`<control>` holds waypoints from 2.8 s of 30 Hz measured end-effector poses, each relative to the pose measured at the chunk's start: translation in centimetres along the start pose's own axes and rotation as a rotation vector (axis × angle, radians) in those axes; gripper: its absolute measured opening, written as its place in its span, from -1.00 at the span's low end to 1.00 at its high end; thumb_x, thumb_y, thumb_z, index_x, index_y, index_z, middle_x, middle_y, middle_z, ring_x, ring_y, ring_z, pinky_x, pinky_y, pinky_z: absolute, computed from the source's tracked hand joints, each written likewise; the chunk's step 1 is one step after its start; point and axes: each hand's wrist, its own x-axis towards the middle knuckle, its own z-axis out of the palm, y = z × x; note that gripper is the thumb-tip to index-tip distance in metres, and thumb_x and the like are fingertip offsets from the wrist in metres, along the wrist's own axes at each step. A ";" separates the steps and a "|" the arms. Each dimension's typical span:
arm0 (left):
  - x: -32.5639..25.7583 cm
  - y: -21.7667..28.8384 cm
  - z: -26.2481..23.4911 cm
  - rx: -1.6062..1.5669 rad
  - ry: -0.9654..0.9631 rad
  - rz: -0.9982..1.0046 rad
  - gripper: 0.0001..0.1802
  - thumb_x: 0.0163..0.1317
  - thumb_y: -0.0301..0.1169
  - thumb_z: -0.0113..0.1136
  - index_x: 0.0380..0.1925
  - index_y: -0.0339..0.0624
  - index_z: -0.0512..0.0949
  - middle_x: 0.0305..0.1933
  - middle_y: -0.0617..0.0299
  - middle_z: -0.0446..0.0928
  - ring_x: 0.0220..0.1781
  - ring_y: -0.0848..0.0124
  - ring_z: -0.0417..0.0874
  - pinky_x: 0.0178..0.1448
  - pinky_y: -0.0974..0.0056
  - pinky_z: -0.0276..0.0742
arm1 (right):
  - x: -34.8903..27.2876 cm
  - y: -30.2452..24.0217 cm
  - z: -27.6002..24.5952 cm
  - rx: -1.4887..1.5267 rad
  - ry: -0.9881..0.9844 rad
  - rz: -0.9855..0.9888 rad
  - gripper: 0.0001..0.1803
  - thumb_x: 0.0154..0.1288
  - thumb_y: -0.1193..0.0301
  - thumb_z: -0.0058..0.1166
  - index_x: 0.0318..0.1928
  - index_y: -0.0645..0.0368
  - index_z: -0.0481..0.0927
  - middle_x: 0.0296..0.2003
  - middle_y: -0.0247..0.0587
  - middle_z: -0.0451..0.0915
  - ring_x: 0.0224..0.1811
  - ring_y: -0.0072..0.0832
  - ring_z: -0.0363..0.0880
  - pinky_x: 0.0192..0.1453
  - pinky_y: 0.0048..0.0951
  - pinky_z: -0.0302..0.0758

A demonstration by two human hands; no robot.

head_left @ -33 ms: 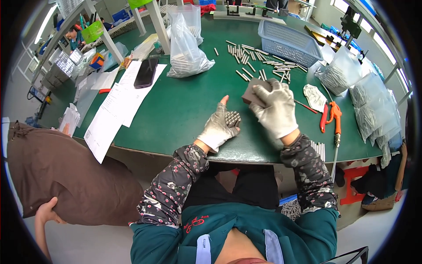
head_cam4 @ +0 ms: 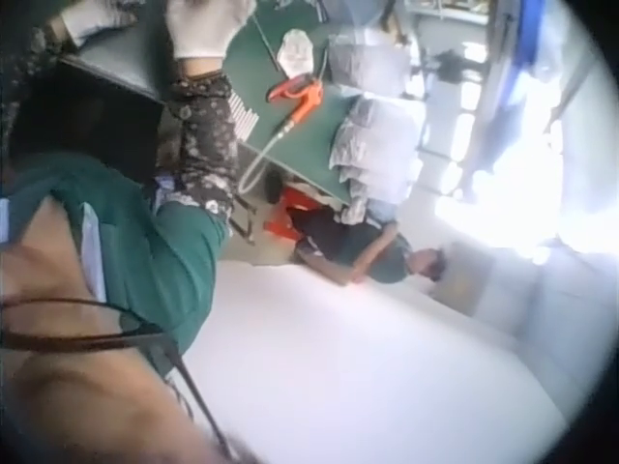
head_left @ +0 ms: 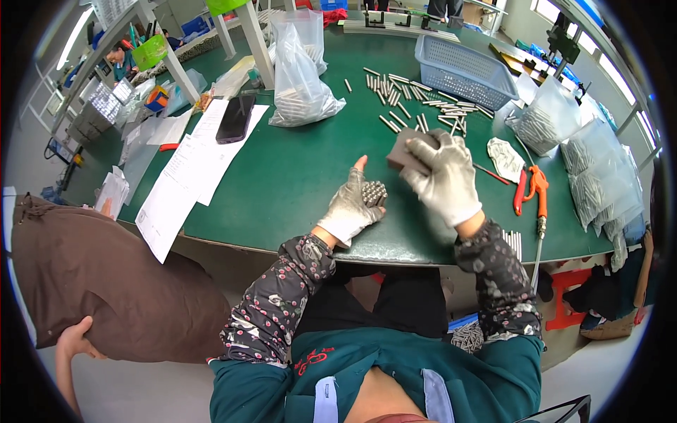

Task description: Inspecting, bundling, and sanding the ends of small metal rods at a factory workbench.

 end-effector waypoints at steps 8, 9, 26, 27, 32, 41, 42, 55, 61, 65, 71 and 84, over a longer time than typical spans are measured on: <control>-0.1 1.5 0.5 -0.064 -0.003 -0.096 0.11 -0.21 -0.59 0.31 0.30 0.00 -0.21 -0.19 0.20 0.38 -0.15 0.41 0.44 0.01 0.39 0.40 | 0.5 -0.5 -0.9 0.037 -0.058 -0.120 -0.66 -0.13 0.24 0.14 -0.27 0.07 0.59 -0.26 0.06 0.46 -0.20 -0.09 0.42 -0.12 -0.20 0.35; 0.4 0.2 0.8 -0.271 0.047 -0.038 0.10 -0.21 -0.49 0.31 0.29 -0.03 -0.19 -0.21 0.18 0.43 -0.17 0.35 0.49 -0.02 0.36 0.42 | 0.3 -1.2 -0.6 0.134 -0.132 -0.236 -0.66 -0.13 0.23 0.13 -0.27 0.07 0.59 -0.25 0.07 0.46 -0.20 -0.09 0.42 -0.11 -0.20 0.35; 0.6 1.2 0.2 -0.128 0.004 -0.052 0.14 -0.19 -0.65 0.26 0.30 -0.04 -0.30 -0.12 0.23 0.38 -0.20 0.47 0.44 0.06 0.34 0.34 | 0.1 -1.0 -0.1 0.059 -0.171 -0.190 -0.71 -0.09 0.20 0.13 -0.33 0.04 0.60 -0.22 0.12 0.46 -0.20 -0.09 0.43 -0.14 -0.19 0.35; -0.2 1.7 0.4 0.173 0.070 0.019 0.08 -0.21 -0.42 0.30 0.28 -0.20 -0.19 -0.28 0.15 0.53 -0.21 0.25 0.56 -0.01 0.30 0.41 | 0.3 -0.1 -0.1 -0.066 -0.101 -0.127 -0.71 -0.08 0.20 0.12 -0.32 0.05 0.60 -0.23 0.11 0.46 -0.20 -0.10 0.42 -0.13 -0.20 0.34; -0.5 0.9 0.4 0.142 0.059 0.009 0.08 -0.22 -0.42 0.31 0.28 -0.16 -0.17 -0.25 0.10 0.51 -0.20 0.21 0.55 0.01 0.29 0.40 | -0.8 -1.2 -0.1 0.181 -0.186 -0.171 -0.63 -0.14 0.29 0.12 -0.22 0.08 0.60 -0.19 0.10 0.45 -0.18 -0.06 0.41 -0.08 -0.20 0.35; 0.1 -0.4 0.0 0.092 0.029 0.017 0.07 -0.23 -0.44 0.31 0.29 -0.11 -0.14 -0.34 0.15 0.47 -0.27 0.27 0.52 -0.04 0.29 0.41 | -1.3 0.9 0.4 -0.123 -0.328 0.165 -0.64 -0.12 0.18 0.13 -0.23 -0.01 0.58 -0.19 -0.04 0.47 -0.12 -0.15 0.43 -0.08 -0.21 0.36; 0.1 -0.5 0.0 0.091 0.029 0.017 0.07 -0.23 -0.44 0.31 0.29 -0.11 -0.14 -0.34 0.15 0.47 -0.27 0.27 0.52 -0.04 0.29 0.41 | -1.6 1.1 0.5 -0.123 -0.329 0.165 -0.64 -0.12 0.18 0.13 -0.23 -0.01 0.58 -0.19 -0.04 0.47 -0.12 -0.15 0.43 -0.08 -0.21 0.36; -0.9 1.3 -0.4 -0.305 -0.101 0.073 0.15 -0.28 -0.72 0.29 0.32 0.07 -0.15 -0.28 0.36 0.40 -0.25 0.55 0.41 -0.07 0.47 0.37 | -2.9 -1.9 2.1 0.529 -0.491 0.206 -0.49 -0.07 0.31 0.24 -0.06 0.24 0.47 -0.45 -0.15 0.54 -0.42 -0.43 0.53 -0.30 -0.45 0.45; -1.1 1.5 -0.9 -0.231 -0.096 0.053 0.16 -0.28 -0.65 0.35 0.32 0.11 -0.13 -0.15 0.30 0.45 -0.14 0.51 0.44 0.01 0.44 0.36 | -3.6 -2.8 3.9 0.722 -0.406 0.305 -0.57 0.03 0.22 0.14 -0.09 0.14 0.51 -0.35 -0.05 0.57 -0.31 -0.20 0.56 -0.20 -0.34 0.45; -1.6 1.8 -1.6 -0.025 -0.062 0.076 0.17 -0.24 -0.57 0.39 0.32 0.12 -0.18 -0.16 0.30 0.45 -0.15 0.49 0.45 -0.01 0.43 0.37 | -3.7 -2.8 4.5 0.785 -0.399 0.322 -0.60 0.06 0.24 0.14 -0.11 0.17 0.52 -0.33 -0.03 0.56 -0.31 -0.24 0.56 -0.20 -0.39 0.45; -1.4 1.0 -1.4 -0.038 -0.036 0.059 0.22 -0.24 -0.52 0.41 0.32 0.16 -0.26 -0.21 0.30 0.43 -0.19 0.48 0.45 -0.03 0.42 0.37 | -3.7 -2.9 4.7 0.772 -0.393 0.347 -0.58 0.06 0.23 0.14 -0.11 0.23 0.51 -0.30 -0.02 0.56 -0.28 -0.26 0.57 -0.18 -0.41 0.45; -1.2 1.4 -1.3 -0.137 -0.047 0.004 0.21 -0.30 -0.60 0.41 0.32 0.15 -0.15 -0.13 0.30 0.40 -0.12 0.46 0.42 0.02 0.42 0.35 | -4.2 -2.1 5.6 0.899 -0.404 0.299 -0.55 0.03 0.36 0.12 -0.03 0.25 0.45 -0.24 -0.03 0.55 -0.22 -0.31 0.56 -0.12 -0.46 0.45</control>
